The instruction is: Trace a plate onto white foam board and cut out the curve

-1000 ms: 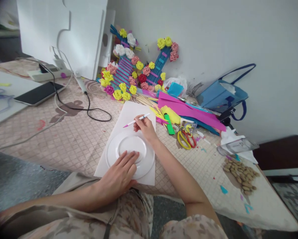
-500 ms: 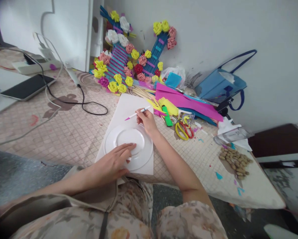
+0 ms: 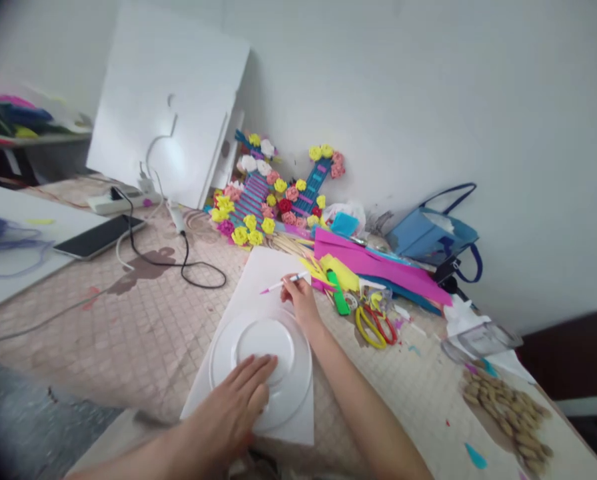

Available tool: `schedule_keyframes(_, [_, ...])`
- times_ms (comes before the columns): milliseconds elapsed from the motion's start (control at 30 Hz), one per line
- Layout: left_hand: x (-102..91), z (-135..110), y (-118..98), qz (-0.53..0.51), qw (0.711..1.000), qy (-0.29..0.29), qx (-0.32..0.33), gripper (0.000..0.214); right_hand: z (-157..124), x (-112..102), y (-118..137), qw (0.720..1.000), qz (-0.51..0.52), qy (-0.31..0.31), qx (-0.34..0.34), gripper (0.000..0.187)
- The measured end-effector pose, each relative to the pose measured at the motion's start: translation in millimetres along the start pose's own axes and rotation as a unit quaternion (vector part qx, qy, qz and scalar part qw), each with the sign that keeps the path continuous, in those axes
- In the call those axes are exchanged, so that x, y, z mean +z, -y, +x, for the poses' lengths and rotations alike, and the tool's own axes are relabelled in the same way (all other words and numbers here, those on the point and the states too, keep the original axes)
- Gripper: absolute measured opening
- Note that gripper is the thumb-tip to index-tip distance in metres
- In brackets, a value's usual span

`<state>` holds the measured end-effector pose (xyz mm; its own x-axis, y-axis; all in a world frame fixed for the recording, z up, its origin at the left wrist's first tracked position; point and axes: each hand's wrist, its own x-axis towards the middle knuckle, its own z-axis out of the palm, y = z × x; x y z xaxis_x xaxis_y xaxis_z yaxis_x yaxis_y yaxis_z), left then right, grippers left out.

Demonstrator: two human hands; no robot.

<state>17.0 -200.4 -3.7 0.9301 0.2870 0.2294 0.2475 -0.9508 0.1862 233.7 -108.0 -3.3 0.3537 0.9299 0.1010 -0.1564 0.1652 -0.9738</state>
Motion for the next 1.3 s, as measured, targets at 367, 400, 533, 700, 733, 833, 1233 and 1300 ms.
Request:
schedule_keyframes(367, [54.2, 5.3, 16.2, 0.196, 0.956, -0.207, 0.07, 0.017, 8.0, -14.7, -13.5, 0.998, 0.018, -0.044, -0.047, 0.023])
schedule_keyframes(400, [53.2, 5.2, 15.8, 0.197, 0.956, -0.204, 0.071, 0.017, 8.9, -16.4, -13.7, 0.997, 0.02, -0.048, -0.049, 0.024])
schedule_keyframes(533, [34.6, 1.5, 10.5, 0.15, 0.979, -0.123, 0.061, 0.015, 10.2, -19.9, -13.9, 0.997, 0.021, -0.056, -0.046, 0.026])
schedule_keyframes(700, [2.9, -3.0, 1.5, 0.037, 0.999, 0.01, 0.024, 0.028, 8.5, -15.6, -6.1, 0.999, 0.009, -0.045, -0.025, 0.027])
schedule_keyframes(733, [-0.2, -2.8, 0.5, 0.024, 0.999, 0.019, 0.021, 0.027, 7.6, -13.1, -3.4, 0.999, 0.006, -0.036, -0.019, 0.028])
schedule_keyframes(833, [-2.1, -1.5, -1.1, 0.009, 1.0, 0.022, 0.015, 0.023, 2.6, -1.7, 4.7, 1.0, -0.008, 0.009, 0.004, 0.026])
schedule_keyframes(1233, [2.4, -2.6, -1.6, 0.041, 0.999, -0.005, 0.03, 0.021, 24.7, -1.1, 8.1, 0.985, -0.118, 0.016, -0.124, 0.031])
schedule_keyframes(1300, [6.6, -3.3, -0.6, 0.04, 0.999, -0.006, 0.032, 0.023, 41.2, -7.6, 8.4, 0.952, -0.238, -0.008, -0.192, 0.027])
